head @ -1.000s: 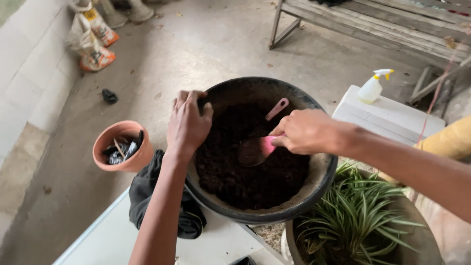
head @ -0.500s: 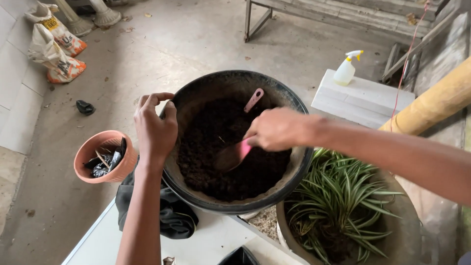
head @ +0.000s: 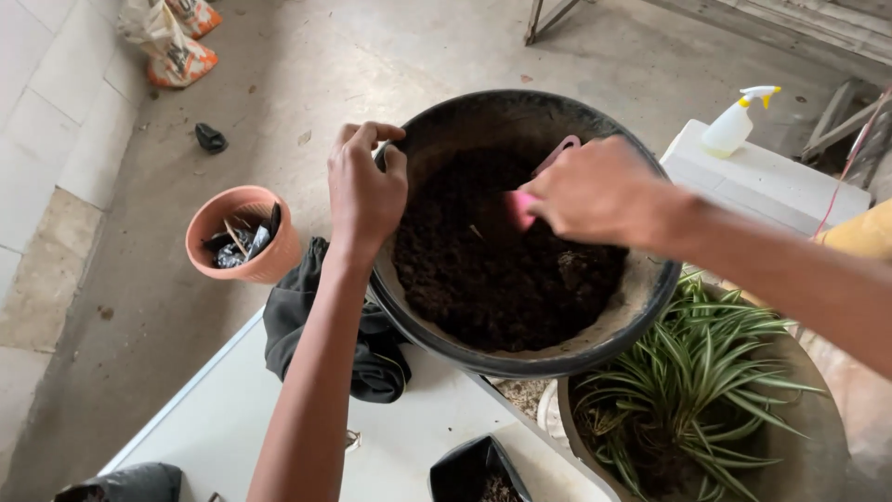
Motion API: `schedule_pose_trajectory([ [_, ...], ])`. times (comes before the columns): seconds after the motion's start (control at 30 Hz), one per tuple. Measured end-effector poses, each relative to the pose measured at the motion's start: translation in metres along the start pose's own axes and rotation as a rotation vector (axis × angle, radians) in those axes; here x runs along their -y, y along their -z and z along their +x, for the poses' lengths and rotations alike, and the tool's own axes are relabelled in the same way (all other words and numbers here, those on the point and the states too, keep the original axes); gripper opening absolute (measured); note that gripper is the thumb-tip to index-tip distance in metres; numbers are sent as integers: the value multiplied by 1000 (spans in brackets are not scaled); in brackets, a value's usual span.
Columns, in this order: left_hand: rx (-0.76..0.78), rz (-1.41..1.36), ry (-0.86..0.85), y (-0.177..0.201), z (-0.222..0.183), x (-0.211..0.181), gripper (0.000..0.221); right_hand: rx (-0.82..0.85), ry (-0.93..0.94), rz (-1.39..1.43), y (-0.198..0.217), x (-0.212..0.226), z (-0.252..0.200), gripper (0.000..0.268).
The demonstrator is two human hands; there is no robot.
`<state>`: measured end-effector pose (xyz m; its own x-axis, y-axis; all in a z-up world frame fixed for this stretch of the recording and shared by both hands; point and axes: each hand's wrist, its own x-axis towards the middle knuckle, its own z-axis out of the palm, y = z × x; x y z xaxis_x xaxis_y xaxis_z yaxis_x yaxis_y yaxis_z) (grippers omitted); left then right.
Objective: Preparing a plastic planting bag by unfolding it and filling it with soil using a small trowel.
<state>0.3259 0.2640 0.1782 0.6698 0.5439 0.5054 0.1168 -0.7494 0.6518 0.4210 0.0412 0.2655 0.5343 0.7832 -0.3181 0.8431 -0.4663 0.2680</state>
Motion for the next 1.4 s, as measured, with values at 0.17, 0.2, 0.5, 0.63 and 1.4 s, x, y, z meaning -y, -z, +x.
schedule_pose_trajectory([
  [0.17,28,0,-22,2,3,-5,21,-180,127,44,-30,14,44,43],
  [0.2,61,-12,-35,4,2,-9,21,-191,142,70,-27,15,44,43],
  [0.5,77,22,-7,3,5,-7,17,-113,234,276,-41,2,46,38],
  [0.63,73,41,-6,2,4,-7,18,-82,254,357,-46,-7,44,43],
  [1.4,64,76,68,5,3,-8,20,-203,55,743,-45,-35,68,31],
])
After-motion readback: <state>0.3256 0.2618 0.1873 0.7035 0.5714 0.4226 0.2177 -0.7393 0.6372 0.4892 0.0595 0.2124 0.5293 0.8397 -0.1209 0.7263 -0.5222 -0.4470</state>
